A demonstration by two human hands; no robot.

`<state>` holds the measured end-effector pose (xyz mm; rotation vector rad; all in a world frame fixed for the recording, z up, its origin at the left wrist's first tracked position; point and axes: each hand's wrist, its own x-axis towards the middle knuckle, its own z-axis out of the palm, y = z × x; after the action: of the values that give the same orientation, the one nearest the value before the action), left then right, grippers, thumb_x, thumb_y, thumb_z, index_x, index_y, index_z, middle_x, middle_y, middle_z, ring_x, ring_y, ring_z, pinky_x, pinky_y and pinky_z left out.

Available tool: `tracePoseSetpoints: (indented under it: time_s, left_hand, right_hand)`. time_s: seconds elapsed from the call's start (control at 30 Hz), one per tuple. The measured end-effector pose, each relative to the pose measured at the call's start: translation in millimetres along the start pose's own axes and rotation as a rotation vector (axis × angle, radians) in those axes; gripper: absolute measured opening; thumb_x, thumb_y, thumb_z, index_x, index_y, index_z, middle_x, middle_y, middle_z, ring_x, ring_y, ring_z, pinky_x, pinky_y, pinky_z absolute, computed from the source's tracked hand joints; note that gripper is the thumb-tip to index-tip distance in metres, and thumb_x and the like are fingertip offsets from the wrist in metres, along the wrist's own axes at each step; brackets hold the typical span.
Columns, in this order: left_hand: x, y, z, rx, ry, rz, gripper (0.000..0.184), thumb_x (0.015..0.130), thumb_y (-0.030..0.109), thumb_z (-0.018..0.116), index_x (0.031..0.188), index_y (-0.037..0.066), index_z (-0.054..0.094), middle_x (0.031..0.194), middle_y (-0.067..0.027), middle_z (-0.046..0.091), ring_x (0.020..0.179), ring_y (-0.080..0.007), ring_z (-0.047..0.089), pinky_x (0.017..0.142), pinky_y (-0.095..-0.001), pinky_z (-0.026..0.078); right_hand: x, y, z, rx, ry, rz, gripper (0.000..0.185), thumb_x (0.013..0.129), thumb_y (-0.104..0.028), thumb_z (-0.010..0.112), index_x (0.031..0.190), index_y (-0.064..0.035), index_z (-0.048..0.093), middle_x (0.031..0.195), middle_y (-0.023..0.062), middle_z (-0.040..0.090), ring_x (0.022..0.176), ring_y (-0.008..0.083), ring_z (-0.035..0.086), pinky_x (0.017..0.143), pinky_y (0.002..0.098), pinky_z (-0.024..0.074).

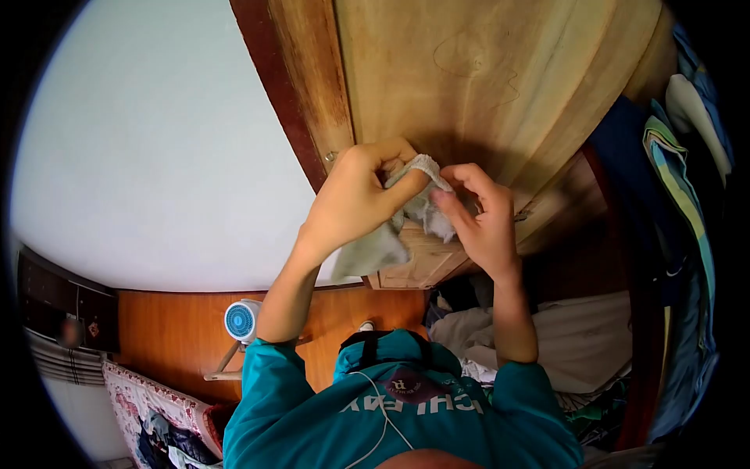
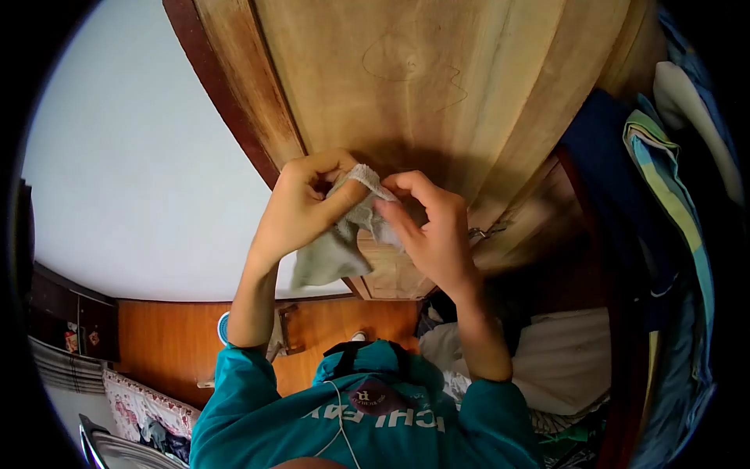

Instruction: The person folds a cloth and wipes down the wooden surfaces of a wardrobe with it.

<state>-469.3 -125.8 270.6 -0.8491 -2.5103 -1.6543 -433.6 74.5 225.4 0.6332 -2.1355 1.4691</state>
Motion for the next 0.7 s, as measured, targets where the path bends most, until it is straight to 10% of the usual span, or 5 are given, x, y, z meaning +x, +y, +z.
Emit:
tracePoseSetpoints:
  time_s: [0.27, 0.5, 0.63, 0.7]
  left_hand:
    - [-18, -34, 3, -0.193, -0.143, 0.090, 0.053, 0.086, 0.019, 0.086, 0.129, -0.003, 0.065, 0.099, -0.0032, 0.071, 0.089, -0.0085, 0.062, 0.078, -0.0275, 0.053]
    - [-25, -34, -2, 0.118, -0.072, 0.032, 0.024, 0.089, 0.017, 0.079, 0.101, -0.001, 0.067, 0.063, -0.0133, 0.056, 0.055, -0.0195, 0.057, 0.055, -0.0367, 0.045]
    - [-21, -37, 1, 0.062, 0.105, 0.157, 0.012, 0.088, 0.001, 0.067, 0.099, -0.001, 0.065, 0.061, -0.0142, 0.054, 0.053, -0.0216, 0.057, 0.053, -0.0348, 0.044]
    - [-21, -40, 5, -0.026, 0.149, 0.162, 0.015, 0.086, -0.003, 0.064, 0.101, 0.000, 0.065, 0.060, -0.0139, 0.052, 0.052, -0.0208, 0.055, 0.052, -0.0335, 0.042]
  right_hand:
    - [3, -12, 8, 0.056, 0.117, -0.001, 0.010, 0.098, -0.003, 0.066, 0.106, 0.0032, 0.063, 0.082, 0.0099, 0.065, 0.075, 0.0128, 0.062, 0.069, 0.0261, 0.0491]
    - [0, -9, -12, -0.129, 0.163, -0.215, 0.011, 0.094, 0.002, 0.068, 0.104, 0.0037, 0.063, 0.090, 0.0133, 0.065, 0.078, 0.0202, 0.065, 0.068, 0.0294, 0.0501]
    - [-8, -22, -34, -0.147, -0.440, -0.363, 0.026, 0.085, -0.005, 0.079, 0.109, -0.0005, 0.071, 0.103, 0.0139, 0.071, 0.093, 0.0294, 0.070, 0.081, 0.0358, 0.0555]
    - [-17, -19, -28, -0.087, -0.336, -0.271, 0.033, 0.084, -0.008, 0.081, 0.114, -0.0015, 0.070, 0.106, 0.0140, 0.072, 0.097, 0.0302, 0.070, 0.084, 0.0378, 0.0553]
